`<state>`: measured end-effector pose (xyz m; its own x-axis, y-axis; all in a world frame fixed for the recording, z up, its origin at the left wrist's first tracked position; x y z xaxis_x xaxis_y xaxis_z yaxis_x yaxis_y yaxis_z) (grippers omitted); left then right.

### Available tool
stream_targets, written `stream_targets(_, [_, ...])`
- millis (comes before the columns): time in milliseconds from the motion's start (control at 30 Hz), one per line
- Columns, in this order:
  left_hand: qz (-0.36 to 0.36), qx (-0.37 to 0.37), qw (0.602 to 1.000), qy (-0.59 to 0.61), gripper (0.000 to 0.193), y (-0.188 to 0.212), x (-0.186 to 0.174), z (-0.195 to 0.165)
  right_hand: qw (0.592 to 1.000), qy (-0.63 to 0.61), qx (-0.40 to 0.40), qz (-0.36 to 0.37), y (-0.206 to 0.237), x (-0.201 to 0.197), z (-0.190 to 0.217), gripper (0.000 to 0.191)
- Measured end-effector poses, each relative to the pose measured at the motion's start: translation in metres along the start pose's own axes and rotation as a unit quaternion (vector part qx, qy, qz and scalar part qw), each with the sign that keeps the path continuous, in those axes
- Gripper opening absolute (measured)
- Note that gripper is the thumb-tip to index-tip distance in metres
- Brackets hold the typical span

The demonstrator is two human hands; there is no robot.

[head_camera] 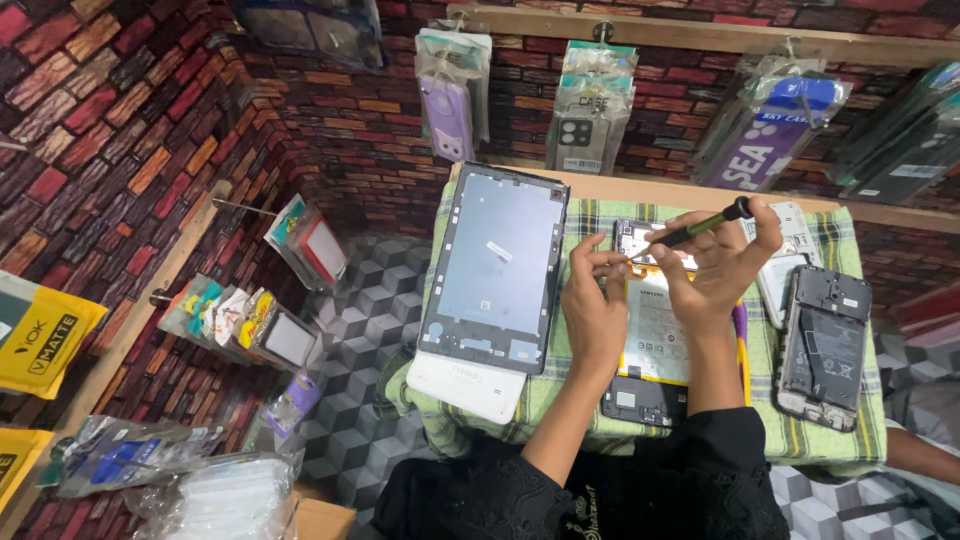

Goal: The person uses a screwdriver to remove screws from a disassembled tablet and then uses a prying tool to lift and disconnect internal components. The work is performed on a table with other disassembled devices and accessories nearby.

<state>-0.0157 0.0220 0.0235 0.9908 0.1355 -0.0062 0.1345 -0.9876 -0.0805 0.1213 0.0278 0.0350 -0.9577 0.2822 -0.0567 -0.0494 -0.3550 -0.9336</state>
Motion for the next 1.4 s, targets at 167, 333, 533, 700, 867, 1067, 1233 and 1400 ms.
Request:
stream_targets(167, [0.001,0.004,1.0,0.0,0.041,-0.001,0.0,0.0,1.0,0.019,0.003,0.0,0.0,-0.002,-0.001,0.091])
stream_targets(333, [-0.015,0.029,0.999,0.009,0.042,0.001,0.0,-0.002,1.0,0.016,-0.01,-0.001,0.0,-0.003,0.0,0.092])
stream_targets(533, [-0.024,0.027,0.999,0.014,0.041,0.0,-0.001,-0.002,0.993,0.113,-0.013,-0.026,-0.003,-0.003,0.001,0.091])
stream_targets(700, [-0.026,0.033,0.999,0.007,0.039,0.001,0.0,-0.002,0.975,0.223,-0.017,-0.02,-0.01,-0.002,-0.004,0.086])
stream_targets(867, [-0.031,0.035,0.999,0.0,0.038,0.003,0.002,-0.002,0.972,0.235,-0.01,-0.011,-0.012,-0.004,-0.007,0.084])
stream_targets(1067, [-0.029,0.029,0.999,-0.002,0.038,0.004,0.004,-0.003,0.972,0.236,-0.008,-0.002,-0.012,-0.007,-0.007,0.084])
stream_targets(1233, [-0.029,0.034,0.999,-0.005,0.037,0.006,0.005,-0.005,0.971,0.241,-0.007,0.001,-0.012,-0.009,-0.007,0.084])
stream_targets(1400, [-0.022,0.028,0.999,-0.003,0.037,0.006,0.006,-0.007,0.969,0.245,-0.008,0.006,-0.012,-0.01,-0.007,0.084])
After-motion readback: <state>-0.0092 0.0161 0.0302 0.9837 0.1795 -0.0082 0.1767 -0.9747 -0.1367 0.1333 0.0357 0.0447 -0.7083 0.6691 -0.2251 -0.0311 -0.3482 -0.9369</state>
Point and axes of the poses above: each hand's wrist, its own y-axis away from the middle knuckle, its own x-axis out of the palm, z = x × y, the point moved 3 cm from there along -y, towards the middle knuckle, and after that the axes turned 15 degrees about -x, right-handed, at the moved point
